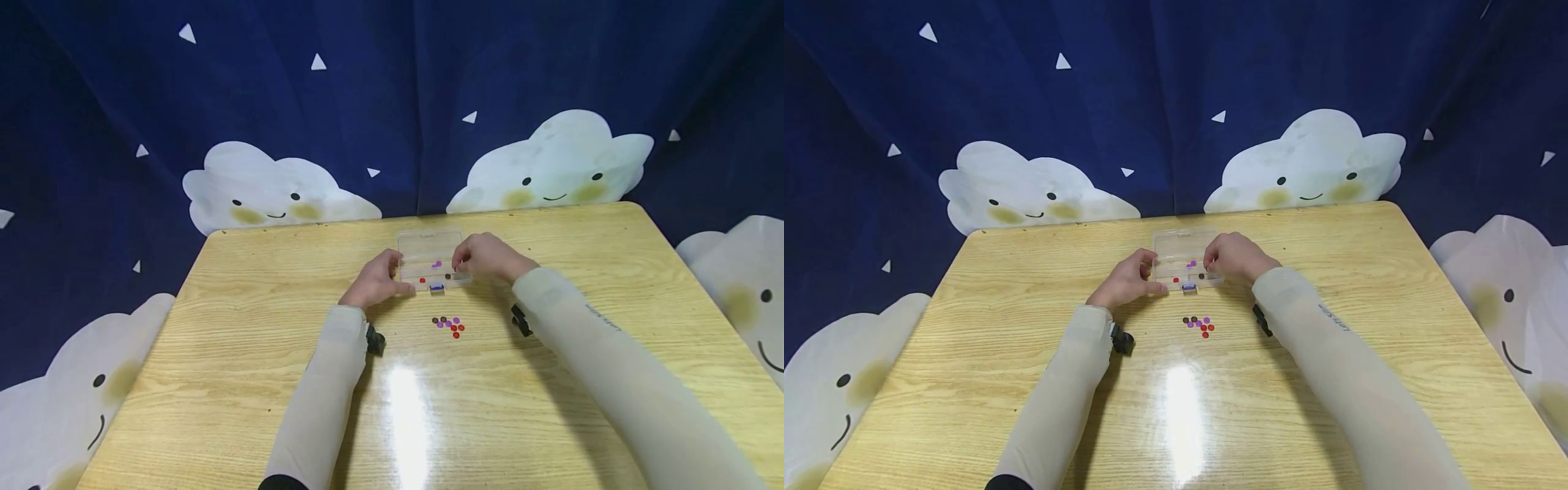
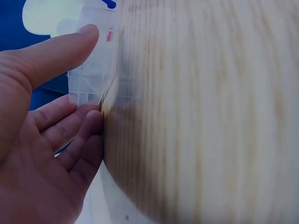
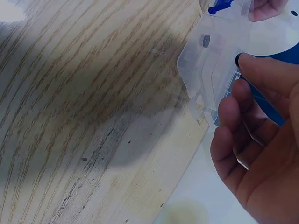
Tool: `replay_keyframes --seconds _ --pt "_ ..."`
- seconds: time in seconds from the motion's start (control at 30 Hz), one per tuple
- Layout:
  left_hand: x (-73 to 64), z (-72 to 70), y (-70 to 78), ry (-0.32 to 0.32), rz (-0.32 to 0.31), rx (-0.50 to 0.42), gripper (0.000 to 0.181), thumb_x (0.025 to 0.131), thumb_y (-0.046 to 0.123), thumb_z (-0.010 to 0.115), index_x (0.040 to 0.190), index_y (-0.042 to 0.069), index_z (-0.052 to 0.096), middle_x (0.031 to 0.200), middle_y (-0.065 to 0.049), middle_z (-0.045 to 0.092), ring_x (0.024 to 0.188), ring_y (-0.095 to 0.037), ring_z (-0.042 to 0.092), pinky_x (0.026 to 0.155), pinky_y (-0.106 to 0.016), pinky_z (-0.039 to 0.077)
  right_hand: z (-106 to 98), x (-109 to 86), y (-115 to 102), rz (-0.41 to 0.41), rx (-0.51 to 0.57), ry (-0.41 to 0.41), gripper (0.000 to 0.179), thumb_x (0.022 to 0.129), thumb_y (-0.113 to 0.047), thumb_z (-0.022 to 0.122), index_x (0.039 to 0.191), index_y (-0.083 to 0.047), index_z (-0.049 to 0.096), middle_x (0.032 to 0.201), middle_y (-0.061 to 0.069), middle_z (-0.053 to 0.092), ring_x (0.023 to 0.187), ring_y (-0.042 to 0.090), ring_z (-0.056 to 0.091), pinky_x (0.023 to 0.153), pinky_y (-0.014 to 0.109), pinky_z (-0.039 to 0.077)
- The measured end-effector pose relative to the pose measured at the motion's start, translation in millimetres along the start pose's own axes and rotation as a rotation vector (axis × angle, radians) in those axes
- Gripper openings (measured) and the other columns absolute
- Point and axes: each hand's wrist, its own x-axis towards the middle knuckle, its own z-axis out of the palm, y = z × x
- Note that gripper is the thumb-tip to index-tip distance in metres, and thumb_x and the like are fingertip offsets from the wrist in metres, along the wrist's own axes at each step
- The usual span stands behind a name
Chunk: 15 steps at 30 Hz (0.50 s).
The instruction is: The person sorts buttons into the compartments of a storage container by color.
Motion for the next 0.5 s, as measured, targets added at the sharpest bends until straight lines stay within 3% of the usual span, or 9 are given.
replay_keyframes --seconds 0.5 --pt "-0.4 0.6 1.7 0.005 -0.01 0.001 0.075 0.08 0.027 0.084 0.143 0.013 0.045 0.121 -0.008 0.055 0.108 -0.025 0.051 0.096 -0.041 0.046 3.2 3.9 0.0 -0.024 -0.05 0.004 0.01 0.089 -0.01 0.067 0.089 -0.01 0.077 0.092 0.005 0.074 0.085 0.021 0.061 0.083 0.041 0.049"
